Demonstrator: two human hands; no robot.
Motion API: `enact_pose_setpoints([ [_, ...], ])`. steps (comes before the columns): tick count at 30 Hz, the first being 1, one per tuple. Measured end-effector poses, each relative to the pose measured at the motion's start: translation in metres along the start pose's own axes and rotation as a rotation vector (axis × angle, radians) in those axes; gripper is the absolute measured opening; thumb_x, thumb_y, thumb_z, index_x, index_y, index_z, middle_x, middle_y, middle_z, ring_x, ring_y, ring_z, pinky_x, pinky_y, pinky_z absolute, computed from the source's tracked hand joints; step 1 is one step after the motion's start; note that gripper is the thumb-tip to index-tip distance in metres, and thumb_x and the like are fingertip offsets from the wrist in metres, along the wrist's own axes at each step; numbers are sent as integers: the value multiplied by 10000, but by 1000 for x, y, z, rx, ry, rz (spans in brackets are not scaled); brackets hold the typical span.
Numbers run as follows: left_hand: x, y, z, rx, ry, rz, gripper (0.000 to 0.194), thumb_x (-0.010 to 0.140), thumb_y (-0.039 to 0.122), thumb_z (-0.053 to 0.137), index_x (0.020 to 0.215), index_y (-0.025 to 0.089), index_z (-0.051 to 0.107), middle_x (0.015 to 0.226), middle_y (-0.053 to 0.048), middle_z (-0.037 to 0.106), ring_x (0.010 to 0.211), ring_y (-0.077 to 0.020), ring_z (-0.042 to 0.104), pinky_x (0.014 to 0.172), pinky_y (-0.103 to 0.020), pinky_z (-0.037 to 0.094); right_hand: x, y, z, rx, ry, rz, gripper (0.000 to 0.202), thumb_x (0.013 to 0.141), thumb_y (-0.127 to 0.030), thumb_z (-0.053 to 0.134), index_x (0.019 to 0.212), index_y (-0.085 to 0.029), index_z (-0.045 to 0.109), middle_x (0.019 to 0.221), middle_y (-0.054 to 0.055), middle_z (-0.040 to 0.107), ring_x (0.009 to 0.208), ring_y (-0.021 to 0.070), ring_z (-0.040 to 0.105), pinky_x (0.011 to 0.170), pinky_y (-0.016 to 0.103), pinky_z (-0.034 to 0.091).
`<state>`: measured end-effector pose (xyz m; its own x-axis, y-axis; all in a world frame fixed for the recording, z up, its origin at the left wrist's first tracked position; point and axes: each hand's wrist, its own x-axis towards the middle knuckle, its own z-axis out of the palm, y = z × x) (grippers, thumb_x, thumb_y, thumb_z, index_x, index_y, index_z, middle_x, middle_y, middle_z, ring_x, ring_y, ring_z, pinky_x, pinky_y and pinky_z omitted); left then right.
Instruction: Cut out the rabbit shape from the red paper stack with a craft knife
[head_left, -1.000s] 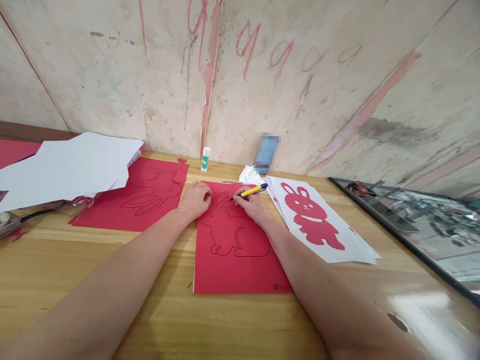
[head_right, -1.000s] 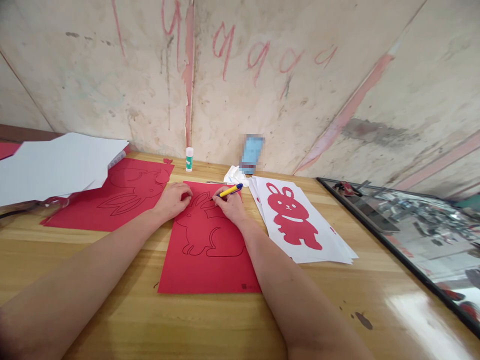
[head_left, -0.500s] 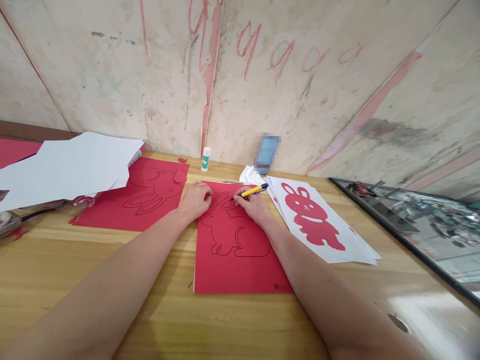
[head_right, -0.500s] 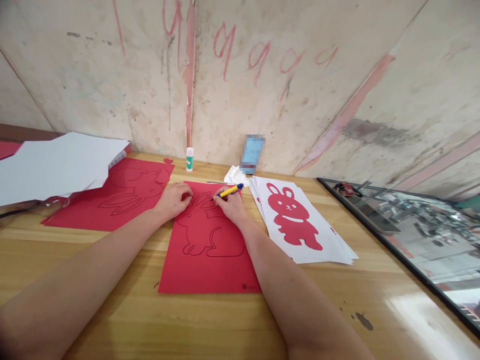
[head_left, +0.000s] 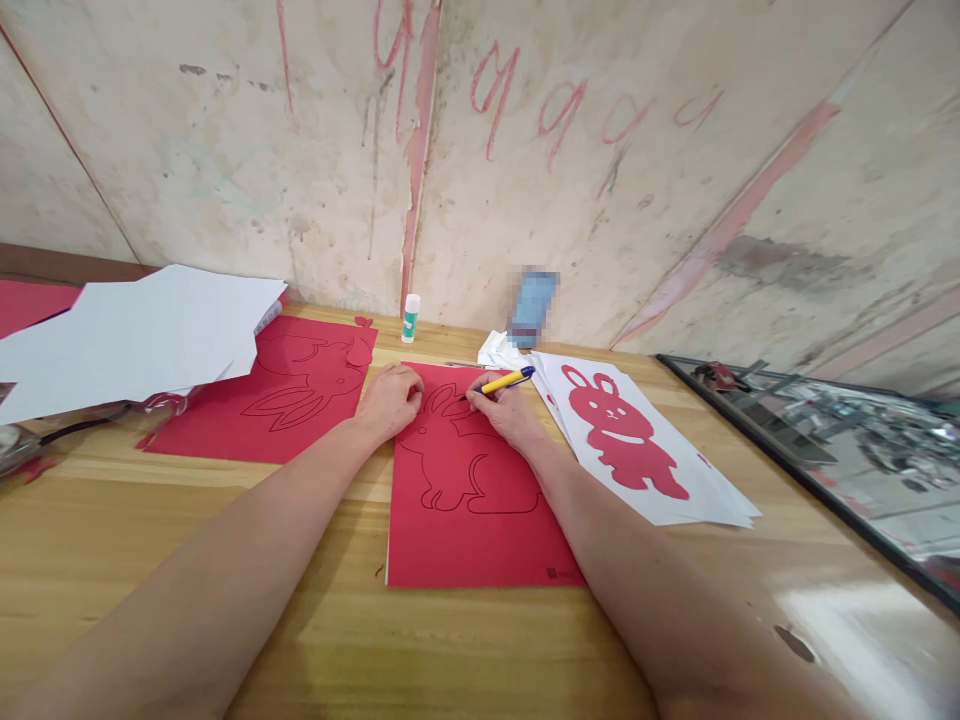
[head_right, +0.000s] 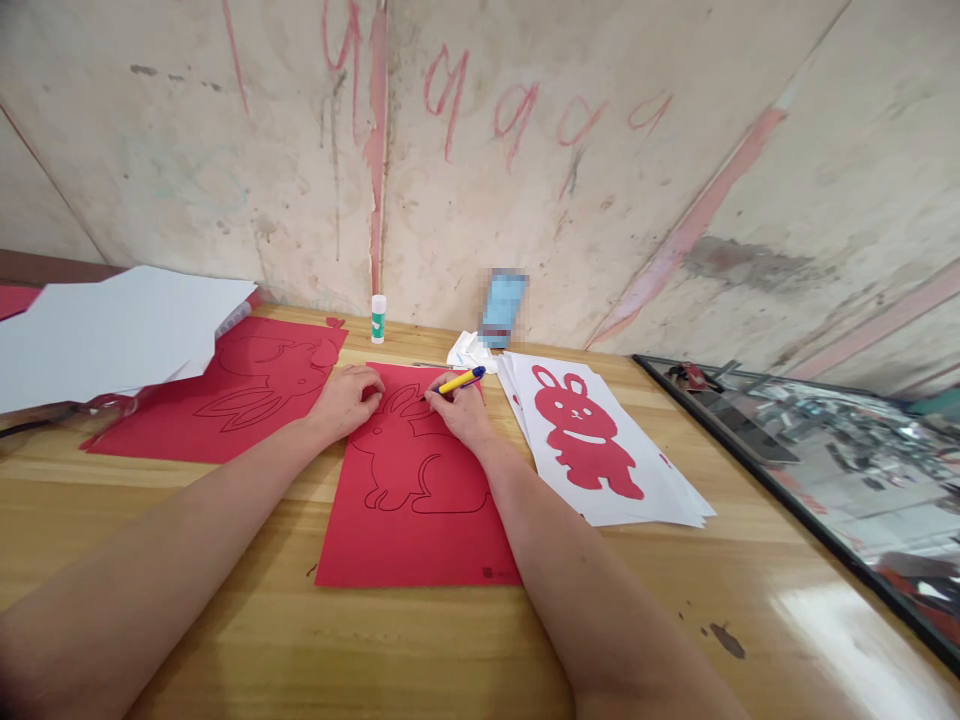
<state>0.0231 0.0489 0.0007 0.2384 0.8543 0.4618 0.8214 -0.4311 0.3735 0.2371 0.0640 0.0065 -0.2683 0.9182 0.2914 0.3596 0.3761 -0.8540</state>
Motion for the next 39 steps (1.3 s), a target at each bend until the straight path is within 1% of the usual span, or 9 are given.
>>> enact_pose_setpoints([
  [5,0,0,0,1,-2,-6,182,728,56,531,753,193,648,862,-29,688,905,-214,589,887,-345,472,0,1,0,-2,-8,-3,129,727,-355,586,721,-234,543,647,-11,561,630,169,545,684,339,452],
  [14,0,1,-2,-1,-7,-15,179,729,67,528,756,196,649,867,-30,686,909,-211,588,881,-338,478,-2,-5,-1,-32,-27,0,117,739,-346,572,732,-233,543,635,-21,554,649,166,551,703,328,456],
  [25,-1,-2,1,-12,-12,-9,174,740,76,532,773,197,652,889,-34,684,928,-213,583,891,-349,476,-2,-8,-1,-32,-27,-7,126,735,-352,575,713,-231,543,627,-19,558,642,168,554,690,335,466],
  [31,-1,0,0,-14,-16,-16,172,741,74,531,778,189,653,898,-39,688,927,-213,582,887,-345,476,-1,-4,-1,-24,-12,2,124,727,-350,580,723,-231,547,620,-14,561,630,172,555,686,343,465],
  [39,-1,-1,0,-13,-22,-12,171,743,81,526,782,191,651,905,-35,685,931,-210,581,892,-342,473,-2,-7,-2,-33,-29,-3,131,734,-357,576,723,-231,543,630,-19,557,643,171,557,697,341,459],
])
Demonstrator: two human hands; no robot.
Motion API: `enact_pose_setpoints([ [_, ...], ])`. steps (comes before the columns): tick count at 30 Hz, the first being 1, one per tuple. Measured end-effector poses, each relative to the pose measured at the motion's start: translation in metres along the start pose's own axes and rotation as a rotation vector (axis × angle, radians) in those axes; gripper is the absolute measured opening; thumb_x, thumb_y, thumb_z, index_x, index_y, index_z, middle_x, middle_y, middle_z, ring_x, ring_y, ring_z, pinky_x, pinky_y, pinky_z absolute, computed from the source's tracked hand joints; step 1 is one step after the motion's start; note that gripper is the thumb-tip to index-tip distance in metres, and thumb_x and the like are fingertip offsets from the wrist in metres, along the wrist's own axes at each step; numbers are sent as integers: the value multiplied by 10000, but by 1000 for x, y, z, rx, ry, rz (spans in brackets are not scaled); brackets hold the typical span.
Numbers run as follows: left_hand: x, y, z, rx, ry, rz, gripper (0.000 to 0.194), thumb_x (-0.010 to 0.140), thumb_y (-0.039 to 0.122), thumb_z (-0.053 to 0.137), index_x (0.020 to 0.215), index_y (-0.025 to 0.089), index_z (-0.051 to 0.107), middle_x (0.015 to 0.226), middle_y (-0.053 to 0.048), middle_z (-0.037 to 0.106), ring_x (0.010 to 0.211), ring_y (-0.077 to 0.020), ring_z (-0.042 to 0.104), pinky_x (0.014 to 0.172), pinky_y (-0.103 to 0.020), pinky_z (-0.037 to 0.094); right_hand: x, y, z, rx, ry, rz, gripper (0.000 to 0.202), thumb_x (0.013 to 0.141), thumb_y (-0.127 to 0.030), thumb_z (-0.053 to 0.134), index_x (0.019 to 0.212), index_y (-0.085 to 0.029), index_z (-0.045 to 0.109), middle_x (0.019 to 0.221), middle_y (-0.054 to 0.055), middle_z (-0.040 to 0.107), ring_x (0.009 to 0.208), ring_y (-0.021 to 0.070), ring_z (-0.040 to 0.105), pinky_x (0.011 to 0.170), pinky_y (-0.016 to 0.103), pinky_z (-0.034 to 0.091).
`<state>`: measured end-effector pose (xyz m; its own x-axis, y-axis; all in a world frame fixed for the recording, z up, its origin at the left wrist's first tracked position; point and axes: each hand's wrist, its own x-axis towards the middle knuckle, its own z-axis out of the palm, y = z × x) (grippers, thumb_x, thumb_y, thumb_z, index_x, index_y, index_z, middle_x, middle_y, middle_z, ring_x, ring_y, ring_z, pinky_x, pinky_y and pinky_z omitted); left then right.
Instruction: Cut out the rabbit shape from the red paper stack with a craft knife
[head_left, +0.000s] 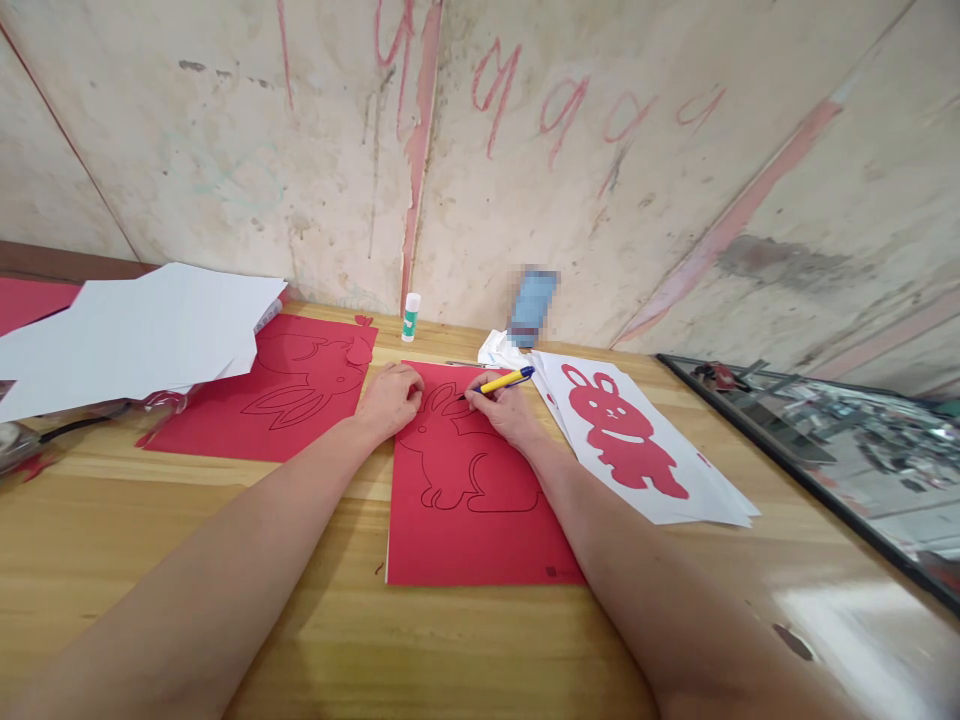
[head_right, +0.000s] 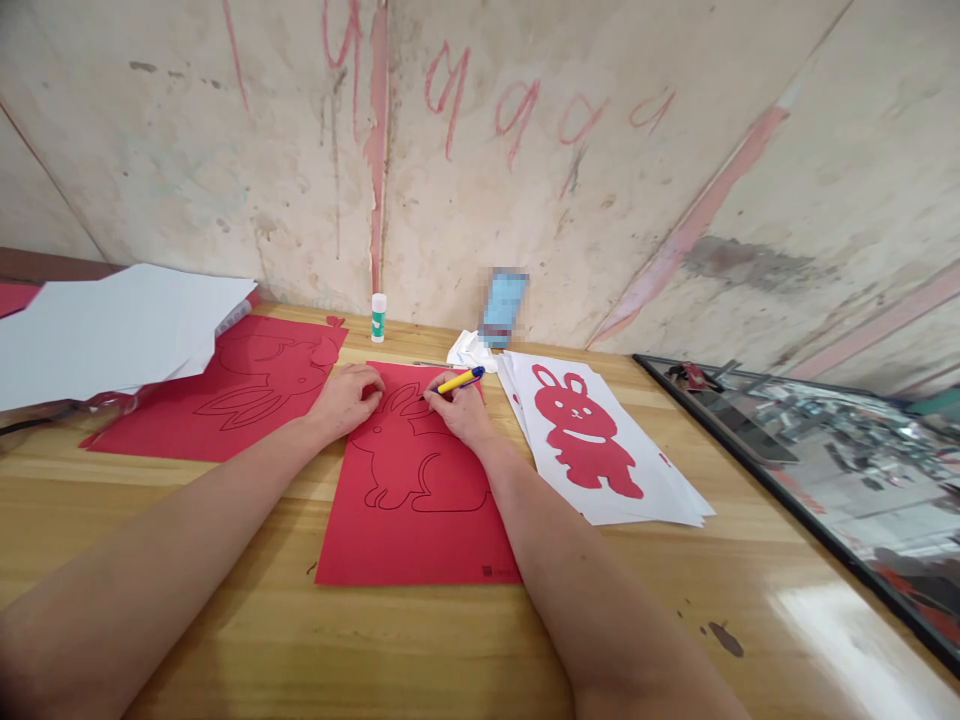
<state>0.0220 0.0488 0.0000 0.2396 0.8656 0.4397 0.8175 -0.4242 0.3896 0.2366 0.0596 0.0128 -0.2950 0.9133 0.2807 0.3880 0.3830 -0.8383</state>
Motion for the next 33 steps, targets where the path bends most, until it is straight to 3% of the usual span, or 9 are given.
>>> enact_pose_setpoints([
  [33,1,-1,1,-1,3,5,177,733,73,528,769,196,649,887,-35,685,922,-214,587,883,-344,478,0,0,0,21,-12,-9,119,736,-345,578,718,-229,552,635,-21,548,636,163,555,696,335,464],
])
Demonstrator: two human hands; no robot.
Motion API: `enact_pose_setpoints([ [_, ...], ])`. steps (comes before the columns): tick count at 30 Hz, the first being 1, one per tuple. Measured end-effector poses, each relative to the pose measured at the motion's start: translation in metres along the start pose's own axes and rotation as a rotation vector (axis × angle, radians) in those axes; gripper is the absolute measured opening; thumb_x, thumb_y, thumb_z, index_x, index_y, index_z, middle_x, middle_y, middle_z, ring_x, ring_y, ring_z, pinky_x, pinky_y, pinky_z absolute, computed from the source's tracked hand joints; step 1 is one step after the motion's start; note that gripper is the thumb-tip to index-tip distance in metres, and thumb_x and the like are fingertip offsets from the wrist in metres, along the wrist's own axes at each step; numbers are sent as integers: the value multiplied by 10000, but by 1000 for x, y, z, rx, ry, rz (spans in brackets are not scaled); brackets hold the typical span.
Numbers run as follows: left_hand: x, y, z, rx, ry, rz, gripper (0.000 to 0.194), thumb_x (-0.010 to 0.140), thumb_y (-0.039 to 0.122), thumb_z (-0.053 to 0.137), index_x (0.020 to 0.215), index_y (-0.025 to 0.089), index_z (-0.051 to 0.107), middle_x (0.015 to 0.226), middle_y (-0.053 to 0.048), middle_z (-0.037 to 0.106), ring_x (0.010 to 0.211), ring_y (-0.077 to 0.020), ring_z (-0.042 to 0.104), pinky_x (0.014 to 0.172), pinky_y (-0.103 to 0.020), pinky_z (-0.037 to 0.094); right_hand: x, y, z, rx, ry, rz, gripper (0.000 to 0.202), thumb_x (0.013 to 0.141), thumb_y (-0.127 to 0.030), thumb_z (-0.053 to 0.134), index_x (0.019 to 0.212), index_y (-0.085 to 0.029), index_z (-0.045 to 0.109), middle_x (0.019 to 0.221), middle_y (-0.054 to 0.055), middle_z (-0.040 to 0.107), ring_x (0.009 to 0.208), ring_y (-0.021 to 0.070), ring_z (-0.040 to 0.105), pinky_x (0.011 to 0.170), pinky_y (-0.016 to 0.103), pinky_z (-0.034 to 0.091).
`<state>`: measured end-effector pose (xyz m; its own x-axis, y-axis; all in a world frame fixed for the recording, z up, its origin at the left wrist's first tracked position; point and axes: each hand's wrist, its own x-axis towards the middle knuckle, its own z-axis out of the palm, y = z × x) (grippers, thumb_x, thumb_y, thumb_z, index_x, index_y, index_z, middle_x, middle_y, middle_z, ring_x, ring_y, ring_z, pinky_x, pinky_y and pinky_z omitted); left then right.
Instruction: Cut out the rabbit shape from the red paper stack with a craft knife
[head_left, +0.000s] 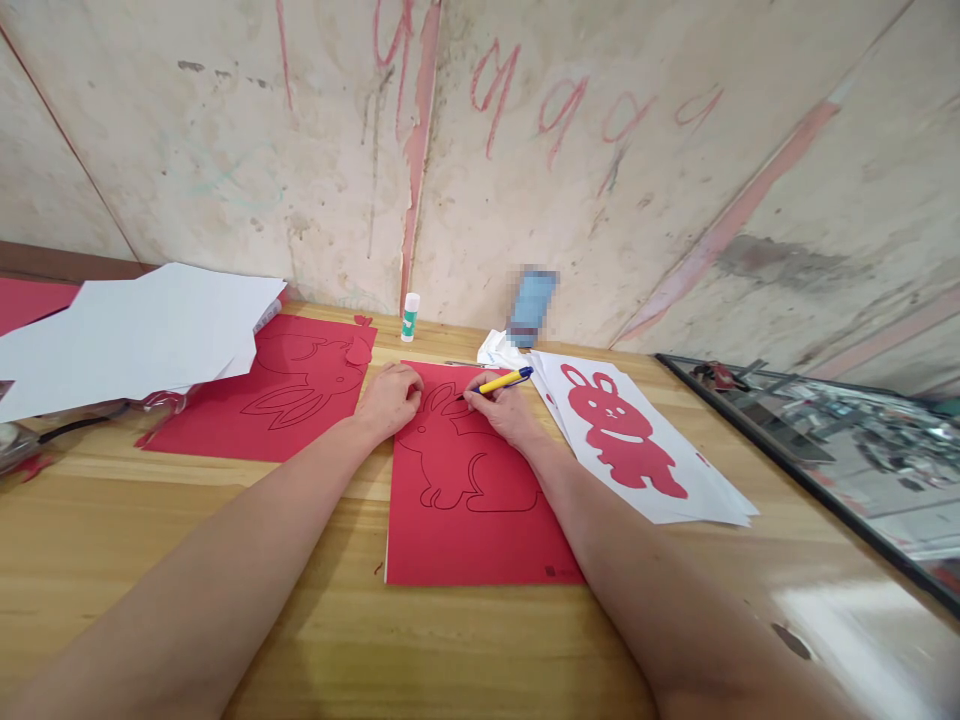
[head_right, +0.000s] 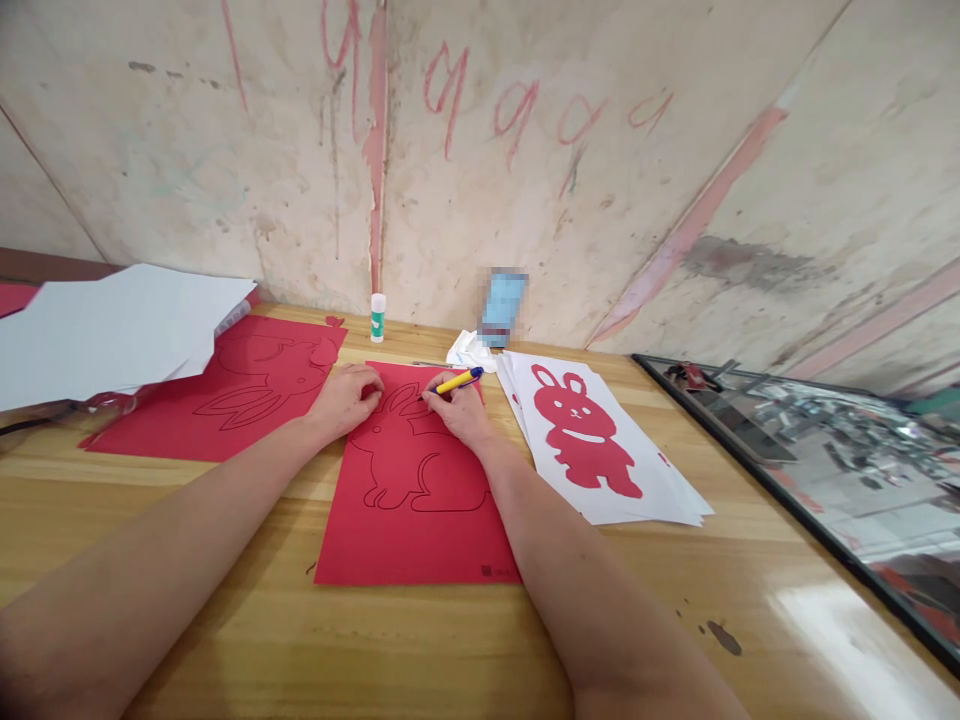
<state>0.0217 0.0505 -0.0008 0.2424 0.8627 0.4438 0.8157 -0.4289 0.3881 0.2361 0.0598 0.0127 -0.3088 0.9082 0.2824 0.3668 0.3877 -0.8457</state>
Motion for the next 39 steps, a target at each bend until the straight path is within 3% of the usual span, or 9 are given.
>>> enact_pose_setpoints([
  [39,0,0,0,-7,5,11,171,736,64,535,773,185,651,881,-37,680,902,-210,578,868,-342,468,0,0,1,16,-7,16,135,729,-352,578,723,-222,541,634,-20,547,634,162,549,673,325,442],
])
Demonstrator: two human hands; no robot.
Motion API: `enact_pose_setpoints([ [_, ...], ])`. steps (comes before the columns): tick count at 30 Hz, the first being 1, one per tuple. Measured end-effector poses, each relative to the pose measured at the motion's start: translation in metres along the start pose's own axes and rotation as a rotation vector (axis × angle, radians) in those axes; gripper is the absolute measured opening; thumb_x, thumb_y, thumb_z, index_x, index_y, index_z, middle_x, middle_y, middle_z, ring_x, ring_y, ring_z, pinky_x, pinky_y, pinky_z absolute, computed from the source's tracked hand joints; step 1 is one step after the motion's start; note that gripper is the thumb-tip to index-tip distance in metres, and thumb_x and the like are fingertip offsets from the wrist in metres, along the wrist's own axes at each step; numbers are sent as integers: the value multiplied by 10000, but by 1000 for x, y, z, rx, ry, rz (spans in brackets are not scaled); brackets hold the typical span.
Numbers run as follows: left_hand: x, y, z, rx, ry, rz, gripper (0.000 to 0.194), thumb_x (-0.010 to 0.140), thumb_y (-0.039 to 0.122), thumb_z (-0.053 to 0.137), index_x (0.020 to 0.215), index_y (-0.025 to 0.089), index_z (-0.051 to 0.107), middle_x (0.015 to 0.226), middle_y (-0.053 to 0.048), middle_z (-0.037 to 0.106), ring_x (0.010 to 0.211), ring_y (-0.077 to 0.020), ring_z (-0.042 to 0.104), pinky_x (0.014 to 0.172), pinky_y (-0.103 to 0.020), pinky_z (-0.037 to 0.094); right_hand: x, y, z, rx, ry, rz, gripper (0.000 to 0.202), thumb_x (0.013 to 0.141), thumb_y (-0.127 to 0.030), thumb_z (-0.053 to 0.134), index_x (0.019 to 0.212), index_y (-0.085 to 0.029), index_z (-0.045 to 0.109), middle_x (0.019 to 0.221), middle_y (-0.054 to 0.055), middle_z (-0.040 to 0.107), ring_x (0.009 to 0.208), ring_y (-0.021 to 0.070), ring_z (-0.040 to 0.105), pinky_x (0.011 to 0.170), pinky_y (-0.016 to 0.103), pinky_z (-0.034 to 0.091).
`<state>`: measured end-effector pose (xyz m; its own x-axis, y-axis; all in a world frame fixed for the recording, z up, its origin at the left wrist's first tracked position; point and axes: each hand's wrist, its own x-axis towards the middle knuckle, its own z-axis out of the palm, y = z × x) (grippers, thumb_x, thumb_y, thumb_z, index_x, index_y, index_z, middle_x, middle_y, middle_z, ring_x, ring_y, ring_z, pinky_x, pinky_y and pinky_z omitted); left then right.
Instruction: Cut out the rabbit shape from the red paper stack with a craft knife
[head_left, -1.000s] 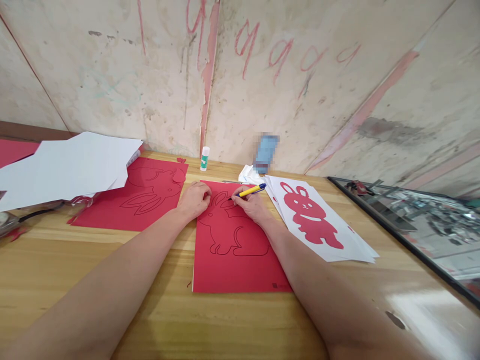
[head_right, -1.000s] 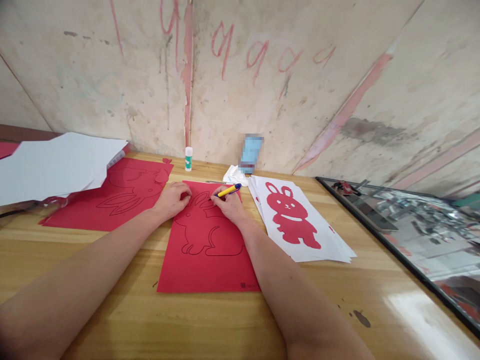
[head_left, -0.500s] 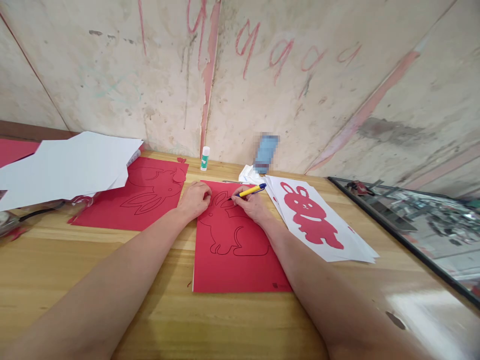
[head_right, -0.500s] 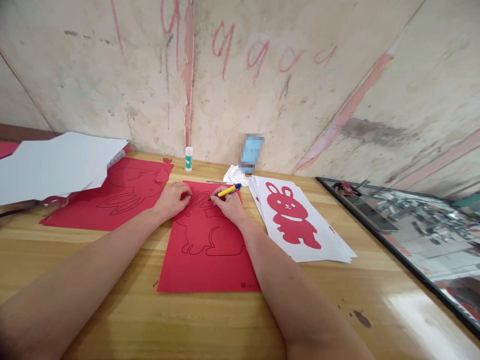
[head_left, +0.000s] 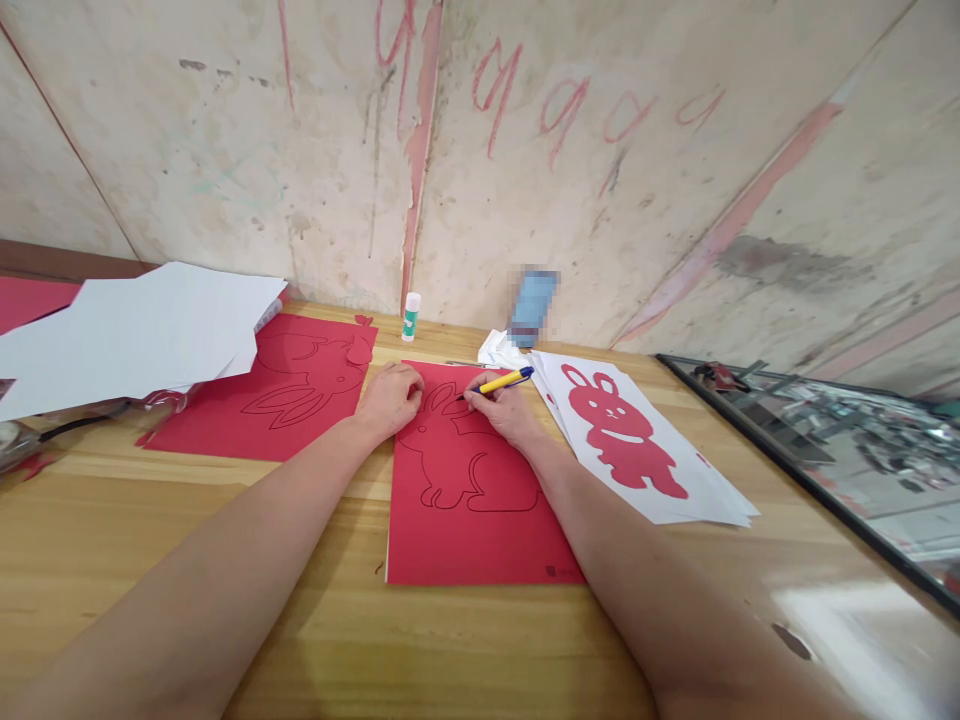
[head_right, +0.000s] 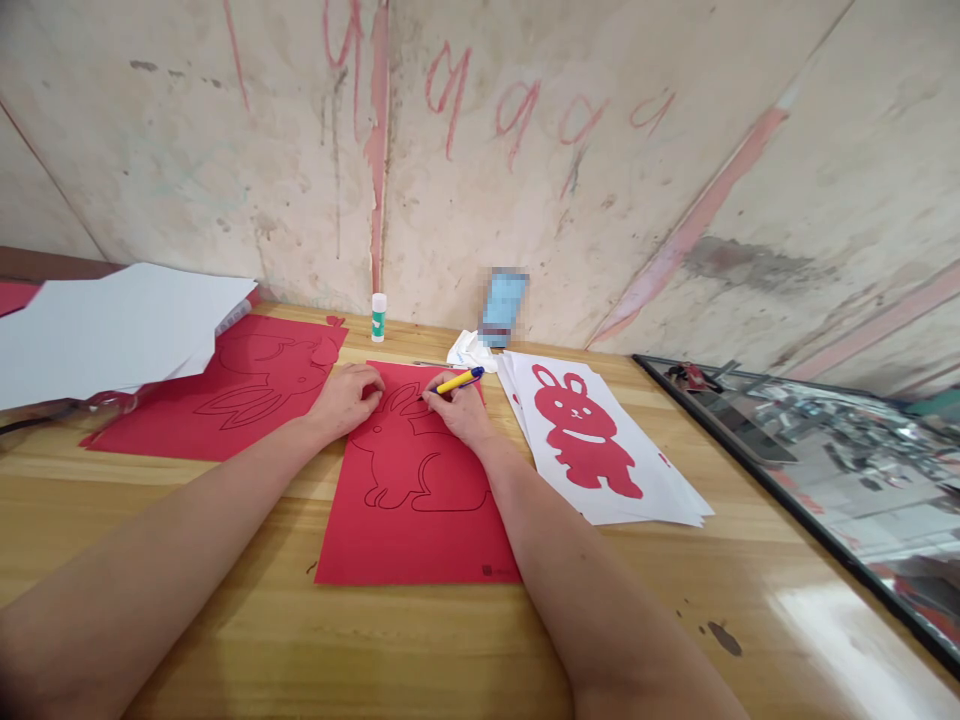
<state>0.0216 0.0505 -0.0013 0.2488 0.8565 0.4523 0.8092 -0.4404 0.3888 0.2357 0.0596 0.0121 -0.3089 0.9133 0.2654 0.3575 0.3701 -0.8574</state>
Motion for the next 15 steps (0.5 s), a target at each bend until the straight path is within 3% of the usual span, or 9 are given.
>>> enact_pose_setpoints([
  [15,0,0,0,7,-2,-3,165,733,71,531,761,188,644,871,-37,681,896,-213,578,864,-344,467,0,-2,-1,-28,-21,1,143,726,-361,574,728,-221,542,650,-13,556,660,169,555,704,334,447],
])
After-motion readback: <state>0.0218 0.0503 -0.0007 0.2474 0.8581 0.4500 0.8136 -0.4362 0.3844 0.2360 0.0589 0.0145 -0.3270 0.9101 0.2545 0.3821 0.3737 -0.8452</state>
